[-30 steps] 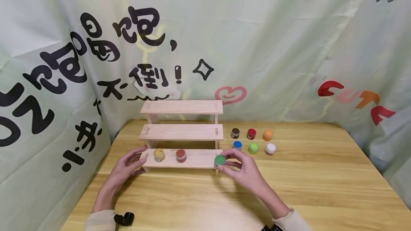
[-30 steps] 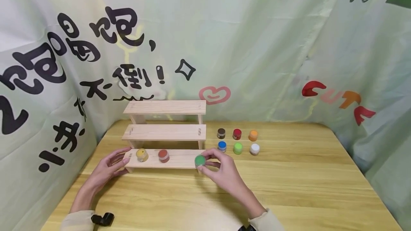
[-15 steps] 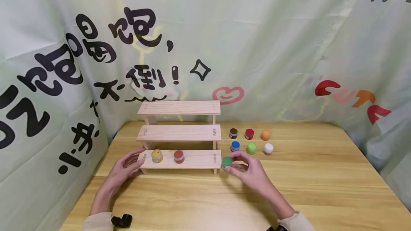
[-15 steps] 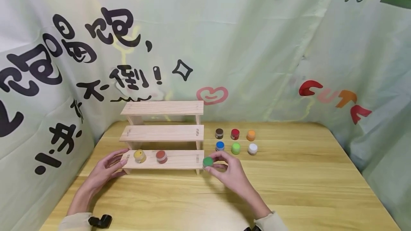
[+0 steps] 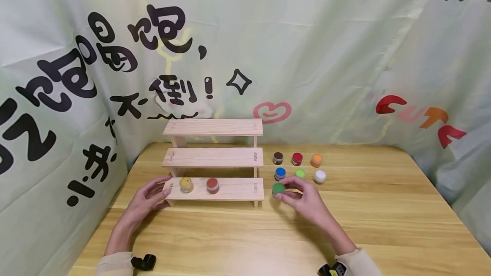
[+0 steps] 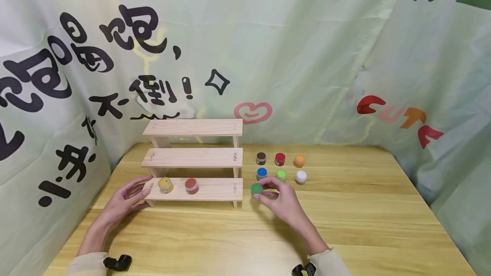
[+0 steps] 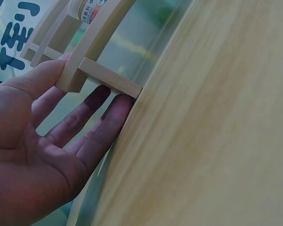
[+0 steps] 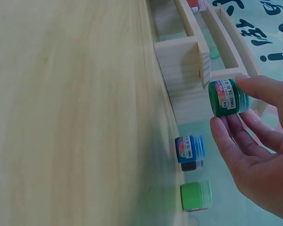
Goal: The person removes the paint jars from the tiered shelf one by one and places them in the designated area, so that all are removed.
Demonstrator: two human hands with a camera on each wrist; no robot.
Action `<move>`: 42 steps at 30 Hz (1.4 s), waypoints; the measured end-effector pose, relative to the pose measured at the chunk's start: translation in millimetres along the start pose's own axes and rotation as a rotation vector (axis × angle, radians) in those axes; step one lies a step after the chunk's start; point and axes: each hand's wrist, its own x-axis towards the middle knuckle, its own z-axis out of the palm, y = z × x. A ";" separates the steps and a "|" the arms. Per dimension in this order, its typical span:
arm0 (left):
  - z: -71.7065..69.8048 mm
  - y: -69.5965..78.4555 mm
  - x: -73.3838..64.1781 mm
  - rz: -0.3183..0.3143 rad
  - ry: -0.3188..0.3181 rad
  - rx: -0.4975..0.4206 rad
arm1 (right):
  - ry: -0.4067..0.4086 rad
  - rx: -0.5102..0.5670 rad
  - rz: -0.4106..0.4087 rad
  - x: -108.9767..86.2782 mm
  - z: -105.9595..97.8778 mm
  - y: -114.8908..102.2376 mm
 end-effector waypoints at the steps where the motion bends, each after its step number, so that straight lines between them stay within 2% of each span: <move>1: -0.1 0.0 0.0 -0.002 0.001 -0.001 | 0.000 -0.004 0.005 0.1 -0.4 0.5; 10: -0.6 -0.6 0.2 -0.001 -0.004 -0.002 | -0.010 -0.071 0.073 1.2 -8.9 9.5; 21: -1.0 -0.7 -0.1 -0.007 0.002 -0.001 | -0.037 -0.131 0.091 1.2 -10.9 15.3; 31: 0.0 0.4 0.1 -0.016 0.004 0.010 | -0.037 -0.210 0.066 1.8 -11.6 21.2; 42: 0.3 1.9 -1.0 -0.023 0.011 0.016 | -0.037 -0.211 0.089 0.6 -12.0 19.1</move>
